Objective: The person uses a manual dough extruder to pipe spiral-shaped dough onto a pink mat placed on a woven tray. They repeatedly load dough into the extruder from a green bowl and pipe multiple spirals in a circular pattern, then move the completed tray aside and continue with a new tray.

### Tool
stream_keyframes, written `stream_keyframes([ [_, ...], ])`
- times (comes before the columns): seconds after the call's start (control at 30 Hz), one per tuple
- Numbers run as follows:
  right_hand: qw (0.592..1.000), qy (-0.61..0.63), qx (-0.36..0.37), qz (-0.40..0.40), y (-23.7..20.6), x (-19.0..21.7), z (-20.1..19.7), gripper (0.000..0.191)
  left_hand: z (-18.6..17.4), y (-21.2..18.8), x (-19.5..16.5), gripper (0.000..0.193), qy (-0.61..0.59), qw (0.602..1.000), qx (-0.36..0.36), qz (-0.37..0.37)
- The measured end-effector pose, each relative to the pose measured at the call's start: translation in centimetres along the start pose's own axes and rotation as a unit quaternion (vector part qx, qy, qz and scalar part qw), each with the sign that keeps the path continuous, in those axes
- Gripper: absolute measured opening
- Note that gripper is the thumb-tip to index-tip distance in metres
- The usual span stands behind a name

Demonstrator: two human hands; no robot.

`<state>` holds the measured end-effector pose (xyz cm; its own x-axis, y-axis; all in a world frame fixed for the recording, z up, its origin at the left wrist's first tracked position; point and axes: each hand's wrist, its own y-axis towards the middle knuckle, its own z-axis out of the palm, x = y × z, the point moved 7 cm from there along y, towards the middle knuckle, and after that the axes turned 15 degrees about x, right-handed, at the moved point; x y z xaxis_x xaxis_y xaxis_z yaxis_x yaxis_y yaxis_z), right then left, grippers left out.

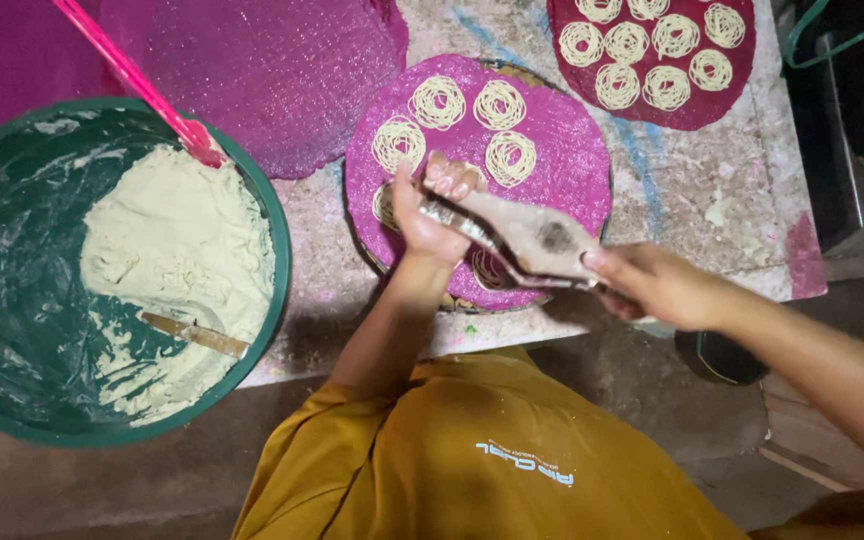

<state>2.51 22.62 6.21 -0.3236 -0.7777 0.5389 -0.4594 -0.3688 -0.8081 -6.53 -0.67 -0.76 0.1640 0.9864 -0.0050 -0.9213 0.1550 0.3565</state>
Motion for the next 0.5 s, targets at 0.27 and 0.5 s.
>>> stream_keyframes([
  [0.27, 0.994, 0.019, -0.034, -0.098, 0.6, 2.3, 1.3, 0.066, 0.5, 1.6, -2.1, 0.052, 0.053, 0.999, 0.01, -0.009],
  [0.5, 0.995, -0.048, -0.086, 0.017, -1.5, 1.1, -1.0, 0.046, 1.1, 1.5, 0.6, 0.051, 0.004, 1.0, 0.005, 0.027],
])
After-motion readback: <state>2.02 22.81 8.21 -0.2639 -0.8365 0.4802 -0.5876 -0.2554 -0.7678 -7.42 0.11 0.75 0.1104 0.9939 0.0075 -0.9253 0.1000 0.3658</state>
